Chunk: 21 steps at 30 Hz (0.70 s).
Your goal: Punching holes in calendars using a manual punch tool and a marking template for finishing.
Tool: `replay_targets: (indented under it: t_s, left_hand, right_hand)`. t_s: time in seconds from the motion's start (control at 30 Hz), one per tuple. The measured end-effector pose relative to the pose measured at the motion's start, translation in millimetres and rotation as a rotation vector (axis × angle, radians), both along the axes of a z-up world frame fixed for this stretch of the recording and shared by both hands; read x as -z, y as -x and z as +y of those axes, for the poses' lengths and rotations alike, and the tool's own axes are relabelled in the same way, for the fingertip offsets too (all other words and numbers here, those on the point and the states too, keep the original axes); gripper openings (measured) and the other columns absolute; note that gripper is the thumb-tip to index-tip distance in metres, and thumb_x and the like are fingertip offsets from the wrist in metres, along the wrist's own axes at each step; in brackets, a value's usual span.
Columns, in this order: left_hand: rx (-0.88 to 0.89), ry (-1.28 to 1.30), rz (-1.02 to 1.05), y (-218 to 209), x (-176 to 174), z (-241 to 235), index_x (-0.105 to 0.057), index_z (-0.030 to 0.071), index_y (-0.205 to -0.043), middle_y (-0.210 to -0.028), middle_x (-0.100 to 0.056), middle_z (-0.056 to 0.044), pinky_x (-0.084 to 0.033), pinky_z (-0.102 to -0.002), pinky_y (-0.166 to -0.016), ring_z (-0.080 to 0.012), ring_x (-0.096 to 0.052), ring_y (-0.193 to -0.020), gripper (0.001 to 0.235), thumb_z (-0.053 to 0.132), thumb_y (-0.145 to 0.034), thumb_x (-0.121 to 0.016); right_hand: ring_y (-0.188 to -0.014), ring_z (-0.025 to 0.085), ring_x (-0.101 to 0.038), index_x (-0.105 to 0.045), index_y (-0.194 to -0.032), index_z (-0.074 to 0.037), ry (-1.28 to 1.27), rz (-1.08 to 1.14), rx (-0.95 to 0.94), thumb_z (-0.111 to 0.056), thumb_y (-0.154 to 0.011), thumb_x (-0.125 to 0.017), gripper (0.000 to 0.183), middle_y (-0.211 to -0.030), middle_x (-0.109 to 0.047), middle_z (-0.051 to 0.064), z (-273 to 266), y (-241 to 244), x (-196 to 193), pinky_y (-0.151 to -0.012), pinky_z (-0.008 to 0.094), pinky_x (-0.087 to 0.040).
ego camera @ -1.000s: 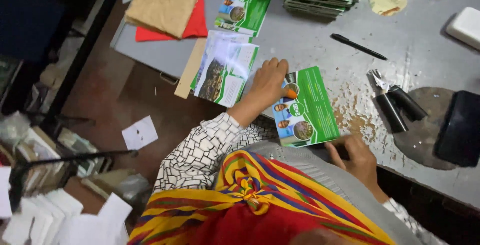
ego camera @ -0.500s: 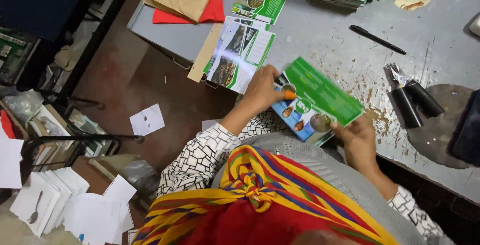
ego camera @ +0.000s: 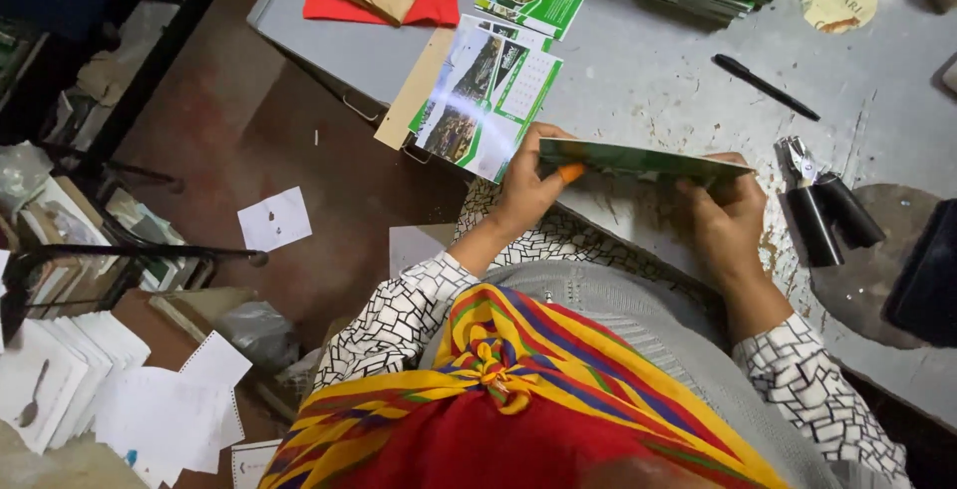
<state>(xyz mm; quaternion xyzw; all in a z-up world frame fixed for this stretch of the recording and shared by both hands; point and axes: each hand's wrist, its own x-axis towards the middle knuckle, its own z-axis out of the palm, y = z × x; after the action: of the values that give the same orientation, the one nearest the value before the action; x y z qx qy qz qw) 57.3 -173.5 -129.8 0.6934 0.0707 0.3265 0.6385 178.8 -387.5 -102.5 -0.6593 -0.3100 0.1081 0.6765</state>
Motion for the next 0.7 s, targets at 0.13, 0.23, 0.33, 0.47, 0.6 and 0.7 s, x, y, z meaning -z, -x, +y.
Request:
replay_targets:
  t_s: [0.13, 0.23, 0.33, 0.47, 0.6, 0.7]
  left_hand:
    - [-0.032, -0.011, -0.05, -2.6, -9.7, -11.2, -0.053, 0.01, -0.101, -0.099, -0.067, -0.006, -0.049, -0.031, -0.094, -0.017, -0.064, -0.101, 0.029, 0.008, -0.083, -0.077]
    - [-0.012, -0.018, -0.089, -1.6, -2.8, -14.3, -0.052, 0.008, -0.097, -0.097, -0.065, -0.007, -0.048, -0.033, -0.092, -0.0192, -0.064, -0.097, 0.025, 0.005, -0.084, -0.074]
    - [-0.01, 0.003, -0.109, -4.8, 2.5, -14.1, -0.054, 0.009, -0.095, -0.095, -0.066, -0.005, -0.047, -0.036, -0.095, -0.0202, -0.064, -0.097, 0.02, 0.003, -0.087, -0.071]
    - [-0.002, -0.01, -0.067, -0.1, 15.8, -14.8, -0.054, 0.008, -0.102, -0.098, -0.064, -0.007, -0.044, -0.041, -0.099, -0.0214, -0.062, -0.103, 0.019, 0.006, -0.09, -0.069]
    - [0.093, -0.029, 0.0, -2.7, 44.2, -11.1, -0.056, 0.004, -0.12, -0.114, -0.066, -0.012, -0.042, -0.044, -0.104, -0.0212, -0.058, -0.117, 0.034, 0.004, -0.089, -0.07]
    - [0.197, -0.012, 0.197, 16.5, -33.7, 1.6, -0.066, 0.01, -0.102, -0.092, -0.068, -0.001, -0.05, -0.033, -0.087, -0.0087, -0.059, -0.09, 0.019, 0.016, -0.087, -0.075]
  right_hand:
    - [-0.095, 0.017, -0.061, -0.057, -0.099, -0.004, -0.009, 0.046, 0.017, 0.012, -0.086, -0.066, 0.023, -0.098, -0.065, 0.012, 5.7, 3.7, -12.6, -0.086, 0.031, -0.043]
    - [-0.095, 0.023, -0.062, -0.053, -0.098, -0.001, 0.002, 0.016, 0.011, 0.017, -0.085, -0.06, 0.024, -0.1, -0.064, 0.017, 3.9, -1.5, 3.0, -0.087, 0.035, -0.043]
    - [-0.092, 0.023, -0.064, -0.054, -0.098, -0.001, -0.049, 0.076, 0.023, 0.013, -0.086, -0.064, 0.021, -0.096, -0.064, 0.017, 3.8, -6.2, 21.2, -0.087, 0.034, -0.047]
    - [-0.095, 0.021, -0.062, -0.057, -0.103, -0.001, -0.021, 0.076, 0.05, 0.014, -0.086, -0.066, 0.025, -0.096, -0.064, 0.015, -4.9, -7.7, 43.4, -0.087, 0.036, -0.049]
    - [-0.098, 0.023, -0.062, -0.056, -0.115, 0.0, -0.054, 0.114, 0.089, 0.01, -0.085, -0.071, 0.035, -0.105, -0.063, 0.014, 2.7, -15.0, 36.1, -0.093, 0.04, -0.05]
    - [-0.099, 0.019, -0.062, -0.054, -0.118, -0.002, 0.101, 0.222, 0.019, 0.01, -0.086, -0.072, 0.039, -0.103, -0.063, 0.008, 7.2, -4.9, -19.9, -0.093, 0.035, -0.052]
